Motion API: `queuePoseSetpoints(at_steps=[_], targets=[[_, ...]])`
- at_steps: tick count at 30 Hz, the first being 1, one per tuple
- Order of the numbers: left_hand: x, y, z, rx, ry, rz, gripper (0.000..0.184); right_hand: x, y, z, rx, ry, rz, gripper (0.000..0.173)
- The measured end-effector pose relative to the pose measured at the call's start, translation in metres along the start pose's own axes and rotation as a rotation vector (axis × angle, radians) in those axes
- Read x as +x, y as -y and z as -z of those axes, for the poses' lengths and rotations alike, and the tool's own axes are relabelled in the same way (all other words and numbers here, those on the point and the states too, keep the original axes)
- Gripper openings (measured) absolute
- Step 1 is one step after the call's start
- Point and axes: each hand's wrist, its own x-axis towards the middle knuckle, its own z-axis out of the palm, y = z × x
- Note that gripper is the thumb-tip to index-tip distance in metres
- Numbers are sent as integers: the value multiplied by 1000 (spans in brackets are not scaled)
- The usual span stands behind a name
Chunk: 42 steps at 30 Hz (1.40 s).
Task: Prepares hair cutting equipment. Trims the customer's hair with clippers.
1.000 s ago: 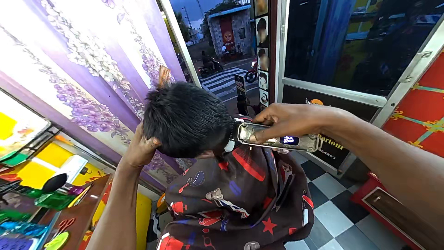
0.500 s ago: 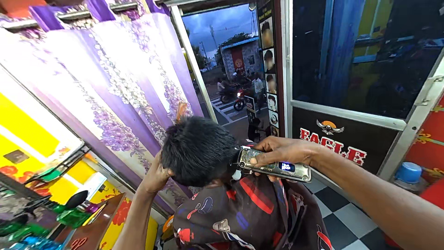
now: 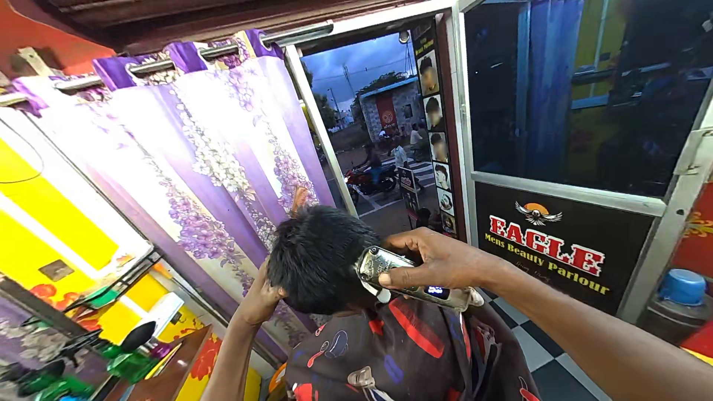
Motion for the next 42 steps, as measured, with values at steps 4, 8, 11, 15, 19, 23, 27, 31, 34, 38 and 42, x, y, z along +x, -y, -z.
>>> queuePoseSetpoints(at_steps=[4, 8, 11, 15, 19, 23, 27, 31, 34, 38, 42], targets=[[-1, 2, 2, 12, 5, -2, 81, -16, 7, 4, -153, 0, -7, 34], [-4, 7, 5, 13, -11, 14, 87, -26, 1, 3, -112, 83, -371, 36], [-3, 7, 4, 5, -14, 5, 86, -19, -6, -2, 4, 81, -414, 35], [-4, 10, 5, 9, -2, -16, 84, -16, 2, -4, 21, 84, -337, 33], [-4, 6, 3, 4, 25, -40, 77, -12, 20, -15, -101, 18, -244, 36], [-3, 4, 1, 41, 16, -46, 78, -14, 20, -25, -307, -54, -92, 41], [-6, 3, 0, 44, -9, -15, 84, -33, 11, -19, -334, 17, -269, 42], [-8, 1, -1, 58, -23, -11, 88, -31, -2, -25, -291, -16, -346, 42], [-8, 0, -2, 44, -4, -30, 86, -29, 5, -29, -286, -39, -326, 40], [-9, -3, -4, 35, 27, -53, 76, -24, 24, -40, -361, -65, -317, 40], [-9, -6, -5, 51, 11, -47, 84, -27, 30, -58, -542, -165, -174, 44]])
